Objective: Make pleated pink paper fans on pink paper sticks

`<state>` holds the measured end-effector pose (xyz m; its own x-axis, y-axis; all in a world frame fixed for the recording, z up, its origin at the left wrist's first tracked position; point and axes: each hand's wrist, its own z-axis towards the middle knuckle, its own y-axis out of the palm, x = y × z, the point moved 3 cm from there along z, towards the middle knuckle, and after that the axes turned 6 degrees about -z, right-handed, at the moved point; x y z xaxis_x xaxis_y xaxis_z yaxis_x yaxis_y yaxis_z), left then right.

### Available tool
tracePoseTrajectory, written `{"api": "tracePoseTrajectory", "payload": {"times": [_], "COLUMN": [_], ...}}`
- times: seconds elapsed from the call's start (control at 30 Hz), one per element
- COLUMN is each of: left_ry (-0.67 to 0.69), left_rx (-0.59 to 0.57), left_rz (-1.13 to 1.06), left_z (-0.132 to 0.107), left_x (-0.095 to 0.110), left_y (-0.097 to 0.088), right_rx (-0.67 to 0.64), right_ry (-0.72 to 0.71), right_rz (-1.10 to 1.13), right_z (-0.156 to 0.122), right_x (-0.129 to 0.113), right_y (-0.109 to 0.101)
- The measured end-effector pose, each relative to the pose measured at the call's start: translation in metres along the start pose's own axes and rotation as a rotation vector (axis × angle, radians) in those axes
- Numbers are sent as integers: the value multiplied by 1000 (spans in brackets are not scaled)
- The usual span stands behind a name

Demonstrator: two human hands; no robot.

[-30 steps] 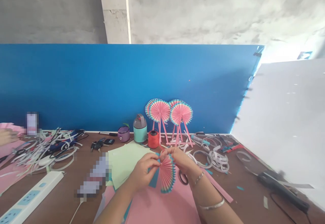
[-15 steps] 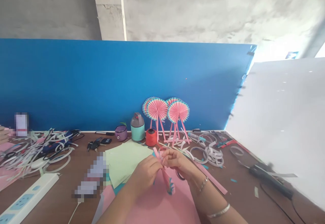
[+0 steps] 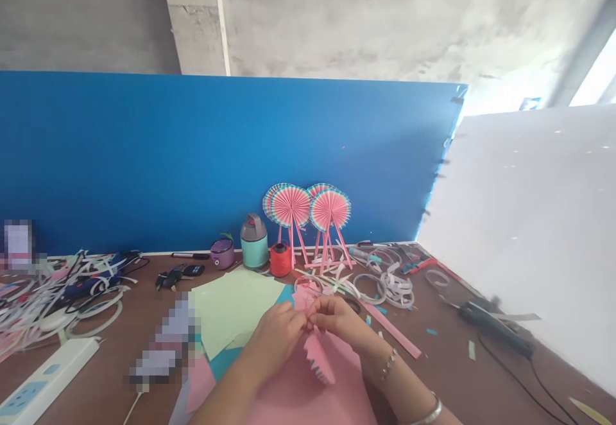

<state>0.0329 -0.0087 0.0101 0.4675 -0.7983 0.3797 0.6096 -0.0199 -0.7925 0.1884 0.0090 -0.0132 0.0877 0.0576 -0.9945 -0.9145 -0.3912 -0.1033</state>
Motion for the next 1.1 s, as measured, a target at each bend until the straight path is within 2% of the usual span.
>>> {"api": "tracePoseTrajectory", "payload": {"times": [0.1,0.17,0.3,0.43,0.7,0.8,0.87,0.93,1.0,1.1], "left_ry": [-19,-73,-209,-241,-397,-407,-415,-414,-389,-365], "left_rx": [-111,-128,-51,13,202,211,258,314,270,32], "left_rz": [41,-7,-149,-226,-508,-617,-610,-469,-292,-176], "left_z": [-1,-3,-3,-1,-2,-1,-1,-2,-2,-3], "left_x": [1,1,-2,-2,-24,-27,-27,-27,-25,-23], "left_y": [0,-5,-17,-19,9,17,14,6,0,0], "right_rx": [-17,11,16,12,-143,-139,-111,-101,-90,-48], "right_ry": [53,87,117,98,49,74,111,127,132,131], "right_rz": [-94,-161,-175,-192,-301,-250,-170,-75,1,39], "right_z": [-3,-3,0,-1,-7,-6,-4,-2,-1,1], "right_x": [5,11,19,15,4,11,16,18,18,17], "right_y": [5,11,26,32,27,27,26,26,24,20]}}
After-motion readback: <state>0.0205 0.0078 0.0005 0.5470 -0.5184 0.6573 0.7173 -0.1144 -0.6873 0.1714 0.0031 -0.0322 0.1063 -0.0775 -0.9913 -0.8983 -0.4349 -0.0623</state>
